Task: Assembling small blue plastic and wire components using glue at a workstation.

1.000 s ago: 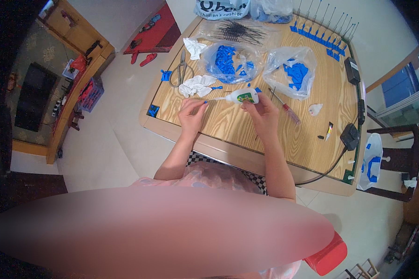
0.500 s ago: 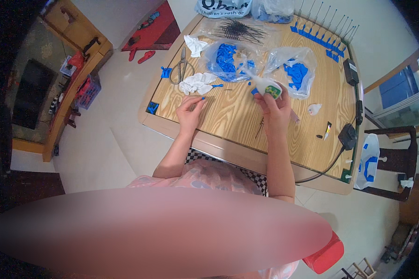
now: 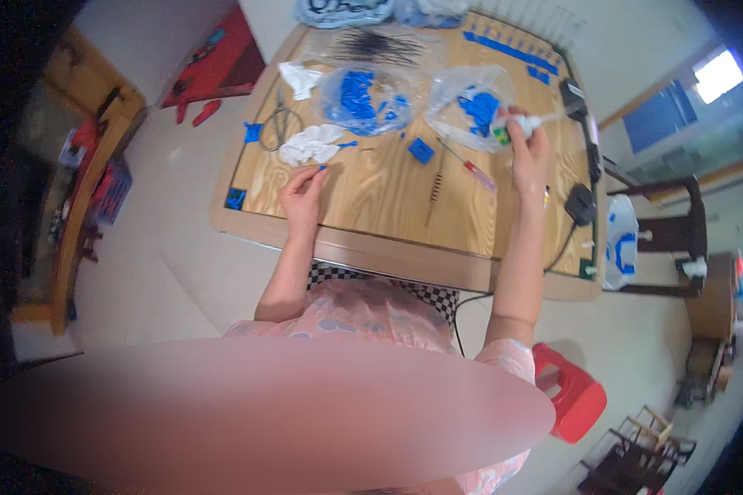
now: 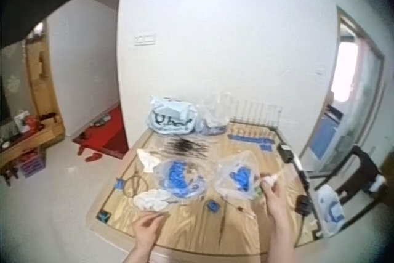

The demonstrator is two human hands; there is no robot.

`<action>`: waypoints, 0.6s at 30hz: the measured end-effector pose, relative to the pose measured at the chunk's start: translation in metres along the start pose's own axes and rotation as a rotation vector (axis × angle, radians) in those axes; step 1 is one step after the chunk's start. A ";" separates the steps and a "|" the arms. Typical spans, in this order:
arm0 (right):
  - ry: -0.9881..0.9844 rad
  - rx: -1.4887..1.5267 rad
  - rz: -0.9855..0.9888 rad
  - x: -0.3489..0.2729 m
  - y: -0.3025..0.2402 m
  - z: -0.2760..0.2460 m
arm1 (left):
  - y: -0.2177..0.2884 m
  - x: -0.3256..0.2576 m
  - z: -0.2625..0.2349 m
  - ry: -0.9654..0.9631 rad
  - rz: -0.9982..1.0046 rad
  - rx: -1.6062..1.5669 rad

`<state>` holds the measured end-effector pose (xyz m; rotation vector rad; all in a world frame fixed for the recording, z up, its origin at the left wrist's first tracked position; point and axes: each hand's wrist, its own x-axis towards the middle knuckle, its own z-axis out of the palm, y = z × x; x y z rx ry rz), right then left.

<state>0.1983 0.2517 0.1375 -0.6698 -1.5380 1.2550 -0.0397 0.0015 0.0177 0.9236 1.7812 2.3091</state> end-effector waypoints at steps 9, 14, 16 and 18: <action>0.082 -0.975 -0.050 0.106 0.089 -0.118 | 0.003 0.005 -0.003 0.042 -0.114 -0.096; 0.201 -0.925 0.137 0.096 0.141 -0.143 | 0.001 0.005 0.005 0.006 0.006 -0.077; 0.208 -0.934 0.107 0.094 0.144 -0.138 | 0.003 0.004 0.003 0.007 0.000 -0.053; 0.149 -0.946 0.121 0.090 0.130 -0.117 | 0.006 0.000 -0.007 0.037 -0.006 -0.010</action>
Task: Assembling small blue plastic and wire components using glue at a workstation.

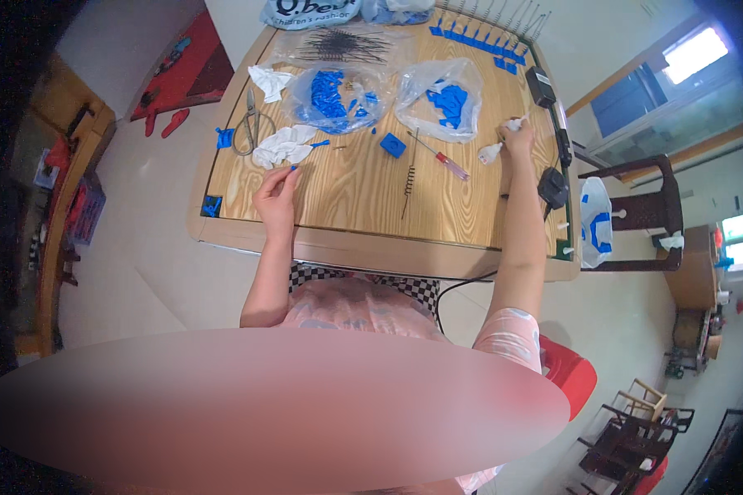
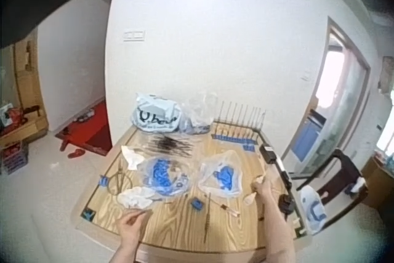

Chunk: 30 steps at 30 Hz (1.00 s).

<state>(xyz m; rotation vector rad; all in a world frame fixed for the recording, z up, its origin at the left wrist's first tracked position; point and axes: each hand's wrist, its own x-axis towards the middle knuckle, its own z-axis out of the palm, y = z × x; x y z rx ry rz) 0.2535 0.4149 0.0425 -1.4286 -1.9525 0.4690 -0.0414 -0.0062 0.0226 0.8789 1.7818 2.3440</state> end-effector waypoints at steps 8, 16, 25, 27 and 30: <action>0.591 0.101 -0.379 -0.053 -0.104 -0.060 | 0.009 0.000 -0.018 0.042 0.086 0.119; 0.041 0.273 -1.011 -0.157 -0.294 0.089 | 0.007 0.001 -0.021 0.043 0.079 0.146; -0.044 -0.327 -1.071 -0.129 -0.377 0.250 | 0.007 0.001 -0.020 0.058 0.084 0.141; -0.082 -0.423 -1.058 -0.131 -0.380 0.257 | 0.007 0.000 -0.022 0.061 0.077 0.139; -0.198 -0.415 -1.049 -0.127 -0.386 0.244 | 0.009 0.002 -0.020 0.044 0.089 0.166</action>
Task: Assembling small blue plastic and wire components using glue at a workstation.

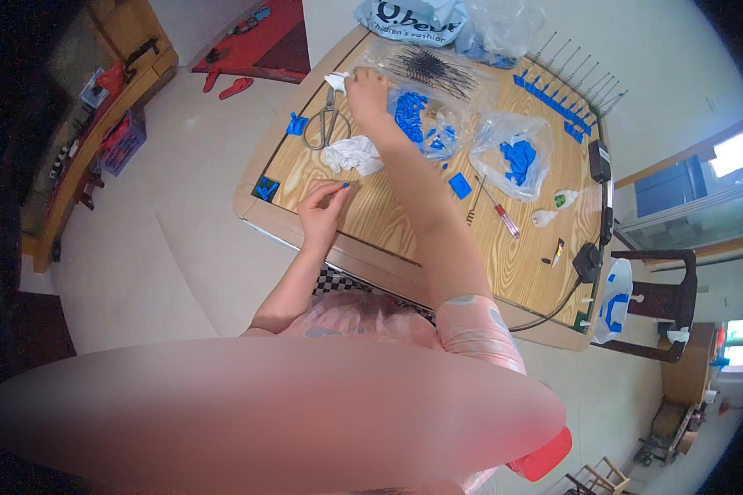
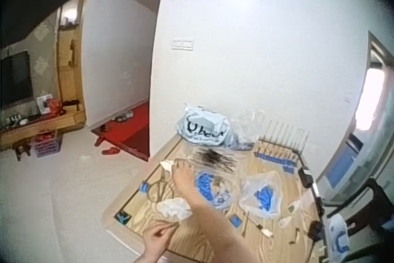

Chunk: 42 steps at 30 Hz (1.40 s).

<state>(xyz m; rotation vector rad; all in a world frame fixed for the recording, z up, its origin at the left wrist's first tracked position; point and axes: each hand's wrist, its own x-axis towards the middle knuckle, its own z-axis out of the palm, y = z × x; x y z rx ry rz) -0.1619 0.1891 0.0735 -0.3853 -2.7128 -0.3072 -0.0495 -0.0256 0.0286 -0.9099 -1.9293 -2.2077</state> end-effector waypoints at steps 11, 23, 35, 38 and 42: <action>0.188 0.889 -0.361 -0.110 0.002 -0.134 | 0.002 0.000 -0.004 0.009 0.021 0.002; 0.042 0.845 -0.455 -0.147 0.002 -0.125 | 0.003 -0.002 -0.002 0.013 0.009 0.041; 0.044 0.824 -0.489 -0.149 0.002 -0.126 | 0.004 -0.002 -0.002 0.024 0.021 0.042; 0.055 0.812 -0.494 -0.149 0.004 -0.125 | 0.006 -0.002 -0.001 0.024 0.019 0.052; 0.073 0.804 -0.496 -0.150 0.005 -0.125 | 0.005 -0.002 -0.002 0.024 0.015 0.050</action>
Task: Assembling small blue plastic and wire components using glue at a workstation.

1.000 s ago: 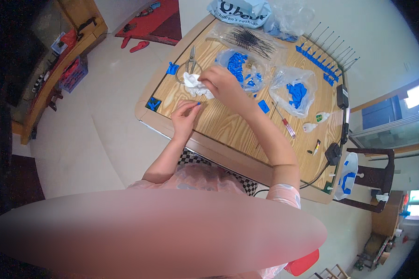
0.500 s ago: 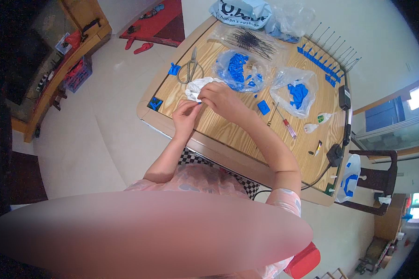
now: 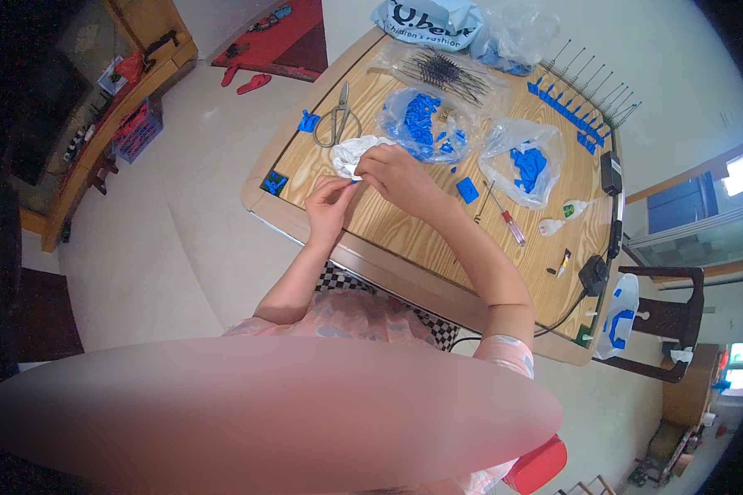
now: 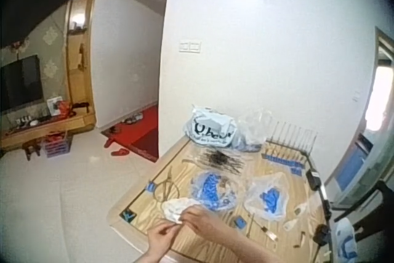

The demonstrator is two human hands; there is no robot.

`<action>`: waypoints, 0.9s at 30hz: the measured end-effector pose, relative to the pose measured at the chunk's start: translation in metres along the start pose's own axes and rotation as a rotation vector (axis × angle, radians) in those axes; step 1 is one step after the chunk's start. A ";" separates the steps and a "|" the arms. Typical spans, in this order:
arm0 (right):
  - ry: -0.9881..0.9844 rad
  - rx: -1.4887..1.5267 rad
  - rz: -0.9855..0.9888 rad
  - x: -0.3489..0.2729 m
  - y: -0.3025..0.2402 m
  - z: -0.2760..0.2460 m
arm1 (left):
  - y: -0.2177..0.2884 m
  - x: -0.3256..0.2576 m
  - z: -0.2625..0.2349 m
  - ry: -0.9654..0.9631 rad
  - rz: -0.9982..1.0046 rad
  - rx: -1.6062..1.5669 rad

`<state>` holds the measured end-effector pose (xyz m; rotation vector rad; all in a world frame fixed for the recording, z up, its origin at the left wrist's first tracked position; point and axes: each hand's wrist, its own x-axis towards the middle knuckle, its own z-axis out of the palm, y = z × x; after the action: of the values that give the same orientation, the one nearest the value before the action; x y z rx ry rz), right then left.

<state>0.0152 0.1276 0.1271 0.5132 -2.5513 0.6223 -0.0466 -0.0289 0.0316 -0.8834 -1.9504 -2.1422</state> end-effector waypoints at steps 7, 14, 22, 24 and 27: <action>-0.012 -0.007 0.000 -0.001 0.001 0.001 | -0.003 0.000 0.000 -0.003 -0.004 -0.019; -0.008 0.003 -0.015 -0.002 0.002 0.003 | 0.001 0.001 -0.001 -0.005 0.020 0.007; -0.010 -0.014 -0.012 -0.001 -0.002 -0.003 | 0.002 0.001 -0.001 -0.005 0.019 0.007; -0.013 -0.010 -0.011 -0.002 -0.002 -0.002 | 0.000 0.001 -0.001 -0.004 0.016 0.002; -0.017 -0.005 -0.004 -0.004 -0.001 -0.001 | 0.000 0.001 -0.001 -0.002 0.020 0.003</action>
<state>0.0190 0.1283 0.1266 0.5242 -2.5665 0.6124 -0.0473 -0.0293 0.0319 -0.9011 -1.9363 -2.1280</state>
